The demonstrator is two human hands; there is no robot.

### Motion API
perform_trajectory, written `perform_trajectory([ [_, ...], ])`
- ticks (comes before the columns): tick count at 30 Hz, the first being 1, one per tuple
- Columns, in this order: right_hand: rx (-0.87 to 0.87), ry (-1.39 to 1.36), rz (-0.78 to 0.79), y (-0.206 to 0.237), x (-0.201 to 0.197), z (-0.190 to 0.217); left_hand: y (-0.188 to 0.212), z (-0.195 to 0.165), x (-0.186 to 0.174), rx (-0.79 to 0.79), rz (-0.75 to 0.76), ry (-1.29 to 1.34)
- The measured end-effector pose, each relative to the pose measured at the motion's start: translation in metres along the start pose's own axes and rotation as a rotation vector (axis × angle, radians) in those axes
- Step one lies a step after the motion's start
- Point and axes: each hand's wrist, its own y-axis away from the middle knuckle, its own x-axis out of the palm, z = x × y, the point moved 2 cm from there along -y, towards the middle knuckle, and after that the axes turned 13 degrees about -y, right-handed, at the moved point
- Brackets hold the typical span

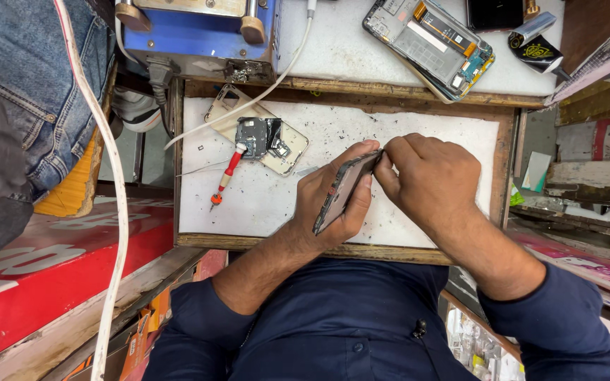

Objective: The person removes adhesive residue from the back of a smartphone chassis using fingers and a small tool. They then handle two phone screen assemblies, comparing them and wiping one with a tool. The person continues to clean the chassis and handle the screen parts.

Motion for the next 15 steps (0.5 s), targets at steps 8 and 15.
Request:
perform_trajectory([
  [8, -0.019, -0.192, -0.13, 0.003, 0.003, 0.0, 0.004, 0.017, 0.011, -0.097, -0.088, 0.214],
  [15, -0.102, -0.431, 0.005, 0.02, -0.015, 0.004, 0.002, 0.025, -0.005, -0.318, -0.078, 0.365],
])
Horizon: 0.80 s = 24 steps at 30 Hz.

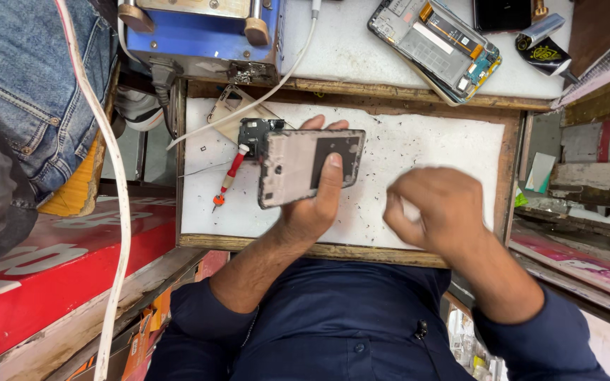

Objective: The person removes adhesive residue from the back of a smartphone chassis using fingers and a small tool. They then handle two phone screen assemblies, comparing them and wiping one with a tool. The person continues to clean the chassis and handle the screen parts.

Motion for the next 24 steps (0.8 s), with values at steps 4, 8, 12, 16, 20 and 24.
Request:
perform_trajectory([
  [4, 0.226, -0.082, 0.062, 0.009, -0.003, 0.001, -0.003, -0.002, -0.009, -0.033, -0.037, 0.101],
  [8, 0.443, -0.117, 0.028, 0.004, 0.005, -0.015, 0.003, 0.0, -0.006, -0.067, 0.062, 0.209],
  [12, 0.558, -0.537, -0.072, -0.001, 0.014, -0.024, 0.013, 0.0, 0.003, 0.027, 0.18, 0.165],
  [16, 0.709, -0.741, -0.118, -0.001, 0.028, -0.034, 0.015, -0.001, 0.0, 0.123, 0.19, 0.061],
  [20, 0.739, -0.888, -0.189, 0.01, 0.039, -0.045, 0.018, -0.002, -0.002, 0.2, 0.165, -0.07],
  [24, 0.759, -0.97, -0.242, 0.019, 0.047, -0.052, 0.018, 0.003, 0.002, 0.221, 0.193, -0.057],
])
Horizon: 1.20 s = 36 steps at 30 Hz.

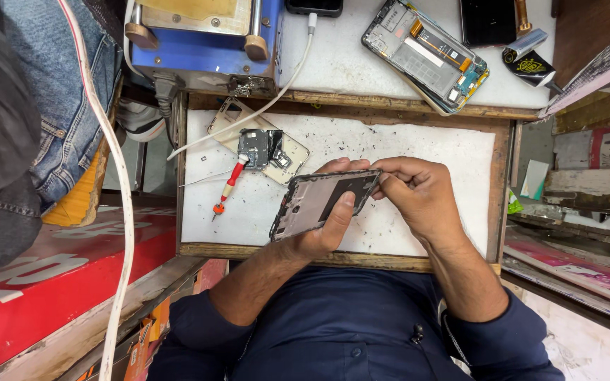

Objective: The person removes adhesive residue from the back of a smartphone chassis using fingers and a small tool. They then handle two phone screen assemblies, comparing them and wiping one with a tool. The person continues to clean the chassis and handle the screen parts.

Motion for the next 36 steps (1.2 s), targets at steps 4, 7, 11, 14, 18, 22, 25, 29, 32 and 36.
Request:
perform_trajectory([
  [4, 0.012, -0.042, 0.045, 0.001, 0.001, 0.0, 0.001, 0.003, 0.002, -0.017, 0.013, 0.02],
  [7, -0.023, -0.011, 0.095, 0.002, 0.004, 0.007, 0.001, 0.003, 0.001, -0.07, -0.026, 0.103],
  [11, -0.041, 0.186, 0.028, 0.005, 0.008, 0.015, -0.002, 0.001, 0.0, 0.0, 0.01, 0.0],
  [14, -0.069, 0.361, -0.051, 0.009, 0.012, 0.017, -0.003, 0.0, 0.002, -0.018, 0.006, -0.065],
  [18, -0.105, 0.449, -0.07, 0.008, 0.012, 0.016, -0.002, 0.001, 0.003, -0.067, 0.011, -0.042],
  [22, -0.156, 0.257, 0.108, 0.008, 0.009, 0.015, -0.001, 0.002, 0.003, -0.087, 0.004, -0.036],
  [25, -0.133, 0.264, 0.069, 0.007, 0.008, 0.012, -0.001, 0.001, 0.006, -0.043, -0.029, 0.021],
  [29, -0.115, 0.386, -0.018, 0.008, 0.009, 0.006, 0.0, 0.0, 0.006, -0.024, 0.008, -0.186],
  [32, -0.14, 0.433, -0.041, 0.007, 0.008, 0.004, -0.001, 0.002, 0.005, -0.056, 0.007, -0.123],
  [36, -0.135, 0.265, 0.109, 0.005, 0.004, 0.003, -0.001, 0.005, 0.003, -0.024, -0.014, -0.158],
])
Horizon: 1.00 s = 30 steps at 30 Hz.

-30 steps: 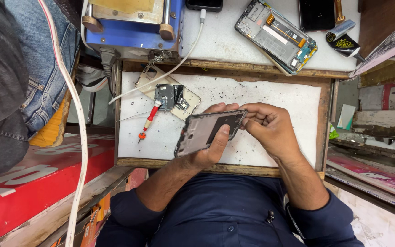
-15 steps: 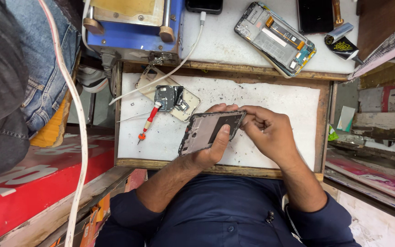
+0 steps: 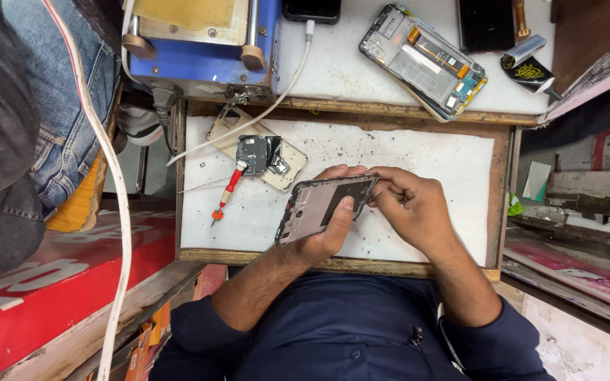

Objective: The person removes adhesive residue from the back of a smartphone chassis using fingers and a small tool. They then handle two phone screen assemblies, comparing them and wiping one with a tool. The person continues to clean the chassis and handle the screen parts.

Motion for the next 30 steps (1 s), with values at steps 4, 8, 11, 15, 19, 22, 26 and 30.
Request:
perform_trajectory([
  [4, 0.017, -0.011, -0.014, 0.0, 0.0, -0.004, -0.001, 0.001, 0.004, 0.078, -0.024, 0.122],
  [8, 0.067, 0.109, -0.102, 0.003, 0.002, -0.009, 0.001, 0.001, 0.005, 0.061, 0.001, 0.048],
  [11, 0.07, 0.137, -0.133, 0.005, 0.003, -0.015, 0.001, -0.001, 0.004, 0.039, -0.008, 0.065],
  [15, 0.035, -0.059, -0.08, 0.004, 0.001, -0.023, 0.0, -0.004, -0.001, 0.048, -0.014, 0.033],
  [19, 0.088, -0.22, 0.017, 0.001, -0.003, -0.032, -0.003, -0.007, -0.008, 0.139, -0.037, -0.046],
  [22, 0.148, -0.277, 0.062, -0.001, -0.005, -0.036, -0.006, -0.009, -0.015, 0.232, -0.007, -0.146],
  [26, 0.218, -0.291, 0.034, -0.004, 0.003, -0.035, -0.009, -0.012, -0.023, 0.394, 0.022, -0.294],
  [30, 0.256, -0.11, -0.053, -0.006, 0.017, -0.027, -0.009, -0.015, -0.027, 0.472, 0.018, -0.442],
])
